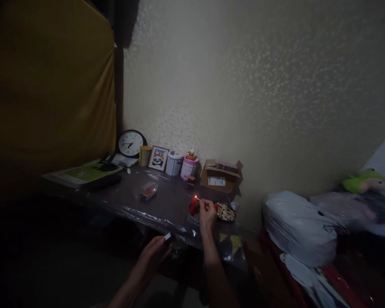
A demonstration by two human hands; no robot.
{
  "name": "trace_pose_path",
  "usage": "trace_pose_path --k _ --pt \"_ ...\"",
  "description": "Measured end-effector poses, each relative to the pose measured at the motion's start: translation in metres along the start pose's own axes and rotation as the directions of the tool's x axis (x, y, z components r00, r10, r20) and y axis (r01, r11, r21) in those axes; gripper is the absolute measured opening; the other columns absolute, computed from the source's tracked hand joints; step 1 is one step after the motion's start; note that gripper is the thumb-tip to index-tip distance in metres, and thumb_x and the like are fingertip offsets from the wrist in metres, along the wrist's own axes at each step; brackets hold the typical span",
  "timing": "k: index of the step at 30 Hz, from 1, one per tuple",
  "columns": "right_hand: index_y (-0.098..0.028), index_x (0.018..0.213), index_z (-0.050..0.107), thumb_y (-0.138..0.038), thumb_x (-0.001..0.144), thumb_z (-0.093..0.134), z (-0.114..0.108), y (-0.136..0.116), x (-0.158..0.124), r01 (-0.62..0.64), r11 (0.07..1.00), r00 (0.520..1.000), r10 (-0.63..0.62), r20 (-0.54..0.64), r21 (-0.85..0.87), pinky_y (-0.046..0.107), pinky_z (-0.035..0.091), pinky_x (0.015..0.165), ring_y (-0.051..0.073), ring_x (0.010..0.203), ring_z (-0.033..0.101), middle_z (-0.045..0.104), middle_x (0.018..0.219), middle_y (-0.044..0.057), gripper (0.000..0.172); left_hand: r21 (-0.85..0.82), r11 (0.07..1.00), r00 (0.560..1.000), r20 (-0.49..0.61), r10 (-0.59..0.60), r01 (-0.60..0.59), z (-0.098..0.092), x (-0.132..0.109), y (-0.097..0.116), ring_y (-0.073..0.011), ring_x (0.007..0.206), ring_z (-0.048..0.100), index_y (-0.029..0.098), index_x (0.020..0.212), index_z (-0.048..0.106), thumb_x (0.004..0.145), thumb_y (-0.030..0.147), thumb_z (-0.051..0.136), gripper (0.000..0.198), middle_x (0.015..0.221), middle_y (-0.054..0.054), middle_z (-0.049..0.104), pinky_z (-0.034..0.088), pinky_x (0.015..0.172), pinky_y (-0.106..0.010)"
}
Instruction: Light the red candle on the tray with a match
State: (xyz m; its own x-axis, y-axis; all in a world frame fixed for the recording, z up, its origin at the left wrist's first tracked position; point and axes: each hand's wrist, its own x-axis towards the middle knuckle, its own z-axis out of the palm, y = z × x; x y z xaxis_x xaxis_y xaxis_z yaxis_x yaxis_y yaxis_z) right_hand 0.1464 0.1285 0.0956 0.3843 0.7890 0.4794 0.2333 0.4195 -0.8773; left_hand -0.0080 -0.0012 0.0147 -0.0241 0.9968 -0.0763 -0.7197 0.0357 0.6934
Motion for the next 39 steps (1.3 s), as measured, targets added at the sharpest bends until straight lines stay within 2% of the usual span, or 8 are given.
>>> trace_pose_path --k 4,8,15,29,39 --pt "-0.016 0.071 0.063 -0.043 0.06 0.06 0.0009 -0.0002 0.0005 0.0 0.999 1.0 -0.001 -0.002 -0.036 0.029 0.045 0.058 0.019 0.061 0.06 0.065 0.063 0.003 0.029 -0.014 1.0 1.0 -0.002 0.003 -0.003 -0.0005 -0.0004 -0.0015 -0.0182 0.081 0.061 0.018 0.072 0.066 0.066 0.036 0.068 0.019 0.076 -0.003 0.068 0.043 0.079 -0.03" --pt "-0.016 0.072 0.063 -0.044 0.06 0.059 0.0022 0.0007 0.0008 -0.004 0.999 1.0 0.004 0.005 -0.053 0.029 0.044 0.056 0.019 0.06 0.06 0.066 0.063 0.004 0.03 -0.006 1.0 1.0 -0.004 0.004 -0.004 -0.0012 0.0002 -0.0022 -0.0165 0.076 0.06 0.017 0.071 0.065 0.066 0.036 0.068 0.019 0.073 -0.003 0.067 0.043 0.076 -0.029" --pt "-0.016 0.07 0.063 -0.046 0.059 0.059 0.0024 0.0008 0.0012 -0.004 0.999 1.0 0.004 0.005 -0.051 0.027 0.044 0.054 0.019 0.058 0.06 0.066 0.06 0.004 0.032 0.004 1.0 1.0 0.003 0.005 -0.005 -0.0046 0.0021 -0.005 -0.0193 0.084 0.06 0.017 0.075 0.065 0.067 0.036 0.066 0.021 0.078 -0.004 0.067 0.042 0.081 -0.032" --pt "-0.016 0.072 0.063 -0.048 0.059 0.06 0.0006 0.0034 0.001 -0.023 0.998 0.999 0.025 0.024 -0.05 0.027 0.045 0.054 0.019 0.059 0.062 0.066 0.061 0.004 0.034 0.012 1.0 1.0 0.009 -0.006 0.006 -0.0004 -0.0022 0.0006 -0.017 0.081 0.06 0.018 0.073 0.064 0.068 0.036 0.065 0.019 0.076 -0.002 0.067 0.042 0.08 -0.03" --pt "-0.016 0.071 0.061 -0.047 0.058 0.06 0.0017 0.0012 -0.0001 -0.038 0.999 0.999 0.038 0.026 -0.008 0.025 0.042 0.046 0.016 0.05 0.056 0.062 0.055 0.001 0.034 -0.001 1.0 1.0 0.009 -0.003 0.003 -0.0022 0.0004 -0.0026 -0.0169 0.079 0.06 0.018 0.072 0.064 0.066 0.036 0.067 0.02 0.074 -0.002 0.067 0.042 0.079 -0.029"
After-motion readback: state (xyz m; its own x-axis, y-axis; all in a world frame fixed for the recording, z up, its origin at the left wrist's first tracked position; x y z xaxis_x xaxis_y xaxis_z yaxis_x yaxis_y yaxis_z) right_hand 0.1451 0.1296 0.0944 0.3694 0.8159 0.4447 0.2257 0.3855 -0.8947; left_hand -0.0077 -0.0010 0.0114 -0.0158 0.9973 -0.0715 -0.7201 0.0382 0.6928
